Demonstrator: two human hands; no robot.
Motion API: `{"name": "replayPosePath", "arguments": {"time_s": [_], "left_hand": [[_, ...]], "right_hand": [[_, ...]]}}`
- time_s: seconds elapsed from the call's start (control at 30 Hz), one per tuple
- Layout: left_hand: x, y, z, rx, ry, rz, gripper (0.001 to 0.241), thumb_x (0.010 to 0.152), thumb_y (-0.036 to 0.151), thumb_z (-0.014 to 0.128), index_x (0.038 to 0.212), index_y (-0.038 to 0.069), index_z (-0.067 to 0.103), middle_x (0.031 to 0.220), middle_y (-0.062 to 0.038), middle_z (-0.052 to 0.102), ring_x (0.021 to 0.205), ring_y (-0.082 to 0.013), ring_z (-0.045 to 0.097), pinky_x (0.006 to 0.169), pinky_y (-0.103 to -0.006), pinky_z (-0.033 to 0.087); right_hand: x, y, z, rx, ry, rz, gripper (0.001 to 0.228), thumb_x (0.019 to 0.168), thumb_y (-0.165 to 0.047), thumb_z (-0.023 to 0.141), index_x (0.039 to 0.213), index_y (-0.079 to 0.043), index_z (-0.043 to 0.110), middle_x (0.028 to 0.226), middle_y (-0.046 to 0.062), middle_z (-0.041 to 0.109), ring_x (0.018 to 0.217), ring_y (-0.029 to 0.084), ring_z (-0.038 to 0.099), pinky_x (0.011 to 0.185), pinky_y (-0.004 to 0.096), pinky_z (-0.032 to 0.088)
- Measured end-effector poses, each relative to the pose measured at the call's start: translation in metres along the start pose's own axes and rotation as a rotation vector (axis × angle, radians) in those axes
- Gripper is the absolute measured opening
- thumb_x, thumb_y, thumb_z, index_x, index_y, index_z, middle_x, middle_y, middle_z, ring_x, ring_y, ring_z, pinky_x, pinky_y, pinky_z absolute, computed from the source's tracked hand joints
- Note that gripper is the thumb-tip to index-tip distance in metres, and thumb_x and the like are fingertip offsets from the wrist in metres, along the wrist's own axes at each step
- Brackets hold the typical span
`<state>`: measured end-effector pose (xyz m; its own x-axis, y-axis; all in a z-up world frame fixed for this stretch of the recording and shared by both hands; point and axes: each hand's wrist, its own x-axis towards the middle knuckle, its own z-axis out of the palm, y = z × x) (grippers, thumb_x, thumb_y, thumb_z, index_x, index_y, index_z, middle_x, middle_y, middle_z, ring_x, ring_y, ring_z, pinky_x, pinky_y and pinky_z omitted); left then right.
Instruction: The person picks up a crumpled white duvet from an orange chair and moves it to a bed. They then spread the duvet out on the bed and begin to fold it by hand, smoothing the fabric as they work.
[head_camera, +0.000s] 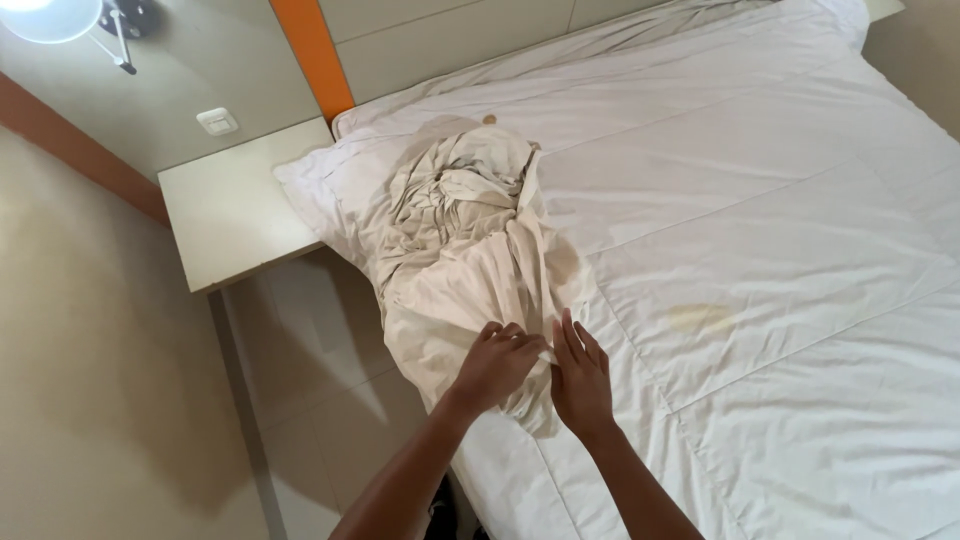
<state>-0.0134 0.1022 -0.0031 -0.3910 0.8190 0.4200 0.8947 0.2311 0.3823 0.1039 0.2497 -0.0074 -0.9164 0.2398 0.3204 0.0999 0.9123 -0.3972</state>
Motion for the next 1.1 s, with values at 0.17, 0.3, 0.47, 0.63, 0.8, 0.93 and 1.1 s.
{"name": "replayPosePath", "arguments": {"time_s": [0.17, 0.3, 0.47, 0.63, 0.8, 0.93, 1.1], "left_hand": [[0.015, -0.013, -0.013, -0.026, -0.044, -0.006, 0.032, 0.08, 0.012, 0.072, 0.112, 0.01, 0.073, 0.124, -0.002, 0.072, 0.119, -0.0222, 0.06, 0.096, -0.0443, 0.041], [0.017, -0.04, 0.001, 0.033, -0.065, -0.138, 0.032, 0.085, 0.009, 0.069, 0.115, 0.013, 0.074, 0.131, -0.001, 0.071, 0.127, -0.0225, 0.059, 0.102, -0.046, 0.04], [0.022, -0.04, 0.007, -0.016, 0.036, -0.128, 0.033, 0.087, 0.005, 0.066, 0.119, 0.011, 0.075, 0.128, -0.003, 0.073, 0.122, -0.0254, 0.064, 0.1, -0.044, 0.045], [0.014, -0.018, 0.027, -0.103, 0.105, -0.012, 0.041, 0.088, -0.002, 0.063, 0.127, 0.007, 0.072, 0.13, -0.008, 0.073, 0.116, -0.0248, 0.07, 0.104, -0.0408, 0.051], [0.002, 0.015, 0.046, -0.137, 0.147, 0.124, 0.045, 0.083, -0.002, 0.068, 0.128, 0.004, 0.07, 0.132, -0.01, 0.072, 0.118, -0.0307, 0.069, 0.102, -0.0423, 0.052], [-0.007, 0.039, 0.05, -0.222, 0.142, 0.154, 0.041, 0.09, -0.002, 0.067, 0.131, 0.004, 0.069, 0.137, -0.01, 0.07, 0.122, -0.0287, 0.067, 0.104, -0.0396, 0.051], [-0.018, 0.047, 0.027, -0.362, 0.057, 0.042, 0.041, 0.086, 0.011, 0.071, 0.127, 0.01, 0.073, 0.139, -0.005, 0.071, 0.128, -0.0245, 0.065, 0.108, -0.0422, 0.049]], "right_hand": [[-0.014, -0.008, -0.012, -0.001, 0.026, -0.079, 0.066, 0.087, 0.001, 0.06, 0.151, -0.003, 0.046, 0.161, 0.015, 0.043, 0.143, 0.031, 0.045, 0.116, 0.045, 0.034], [-0.027, -0.015, -0.024, 0.051, 0.026, -0.115, 0.064, 0.087, 0.001, 0.059, 0.15, -0.003, 0.049, 0.161, 0.012, 0.045, 0.142, 0.029, 0.047, 0.116, 0.043, 0.037], [-0.033, 0.0, -0.034, 0.082, -0.006, -0.095, 0.055, 0.088, -0.008, 0.063, 0.142, 0.0, 0.054, 0.159, 0.016, 0.043, 0.14, 0.034, 0.043, 0.114, 0.046, 0.035], [-0.029, 0.05, -0.02, 0.155, 0.074, 0.036, 0.043, 0.102, -0.008, 0.056, 0.145, -0.005, 0.059, 0.161, 0.009, 0.048, 0.142, 0.032, 0.046, 0.118, 0.045, 0.038], [0.008, 0.061, -0.035, 0.022, -0.094, -0.093, 0.06, 0.088, -0.014, 0.07, 0.146, -0.011, 0.056, 0.163, 0.008, 0.037, 0.136, 0.038, 0.044, 0.111, 0.047, 0.04], [0.031, 0.063, -0.039, -0.022, -0.257, -0.112, 0.072, 0.077, -0.003, 0.071, 0.147, -0.019, 0.058, 0.162, 0.004, 0.035, 0.134, 0.036, 0.044, 0.111, 0.045, 0.039], [0.04, 0.073, -0.031, 0.008, -0.199, -0.241, 0.061, 0.077, 0.007, 0.067, 0.127, -0.027, 0.073, 0.161, -0.008, 0.047, 0.134, 0.029, 0.05, 0.106, 0.037, 0.049]]}}
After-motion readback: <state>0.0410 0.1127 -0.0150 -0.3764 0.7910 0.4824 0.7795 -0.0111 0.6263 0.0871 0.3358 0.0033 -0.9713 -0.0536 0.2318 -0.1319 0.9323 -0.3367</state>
